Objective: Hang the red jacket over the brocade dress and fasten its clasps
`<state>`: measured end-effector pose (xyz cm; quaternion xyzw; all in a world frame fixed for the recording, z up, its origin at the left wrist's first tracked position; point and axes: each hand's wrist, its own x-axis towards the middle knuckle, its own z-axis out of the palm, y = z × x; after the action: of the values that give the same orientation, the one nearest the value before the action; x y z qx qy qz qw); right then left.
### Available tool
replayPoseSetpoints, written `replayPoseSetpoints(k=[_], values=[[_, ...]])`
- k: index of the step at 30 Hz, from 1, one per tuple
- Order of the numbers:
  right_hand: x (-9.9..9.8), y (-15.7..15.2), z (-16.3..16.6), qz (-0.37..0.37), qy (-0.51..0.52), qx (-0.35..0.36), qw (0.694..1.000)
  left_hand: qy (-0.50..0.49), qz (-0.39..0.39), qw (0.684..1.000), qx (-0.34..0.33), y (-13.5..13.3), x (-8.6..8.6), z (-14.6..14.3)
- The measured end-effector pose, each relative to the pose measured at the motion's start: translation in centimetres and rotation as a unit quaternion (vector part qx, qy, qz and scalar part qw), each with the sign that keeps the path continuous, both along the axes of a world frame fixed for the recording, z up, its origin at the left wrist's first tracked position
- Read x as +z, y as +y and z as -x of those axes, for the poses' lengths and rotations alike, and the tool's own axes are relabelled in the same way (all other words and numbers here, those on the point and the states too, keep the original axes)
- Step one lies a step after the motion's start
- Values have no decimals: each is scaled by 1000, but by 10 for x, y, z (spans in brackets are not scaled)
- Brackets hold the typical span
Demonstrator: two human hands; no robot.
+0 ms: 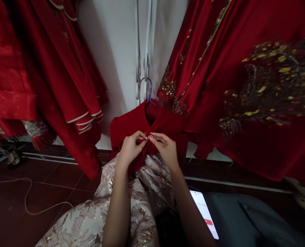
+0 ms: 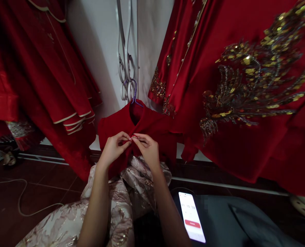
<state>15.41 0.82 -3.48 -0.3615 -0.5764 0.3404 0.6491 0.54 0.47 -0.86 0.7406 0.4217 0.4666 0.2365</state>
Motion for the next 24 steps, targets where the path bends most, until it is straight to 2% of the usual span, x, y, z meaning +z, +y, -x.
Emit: replayPoseSetpoints(k=[5, 10, 24], values=[[-2, -2, 5, -17, -9, -41, 999, 81, -16, 996, 27, -9, 4, 0], [-2, -4, 7, -41, -27, -71, 996, 68, -25, 996, 42, -8, 3, -3], [-6, -1, 6, -26, -21, -55, 998, 76, -32, 996, 13, -2, 1, 3]])
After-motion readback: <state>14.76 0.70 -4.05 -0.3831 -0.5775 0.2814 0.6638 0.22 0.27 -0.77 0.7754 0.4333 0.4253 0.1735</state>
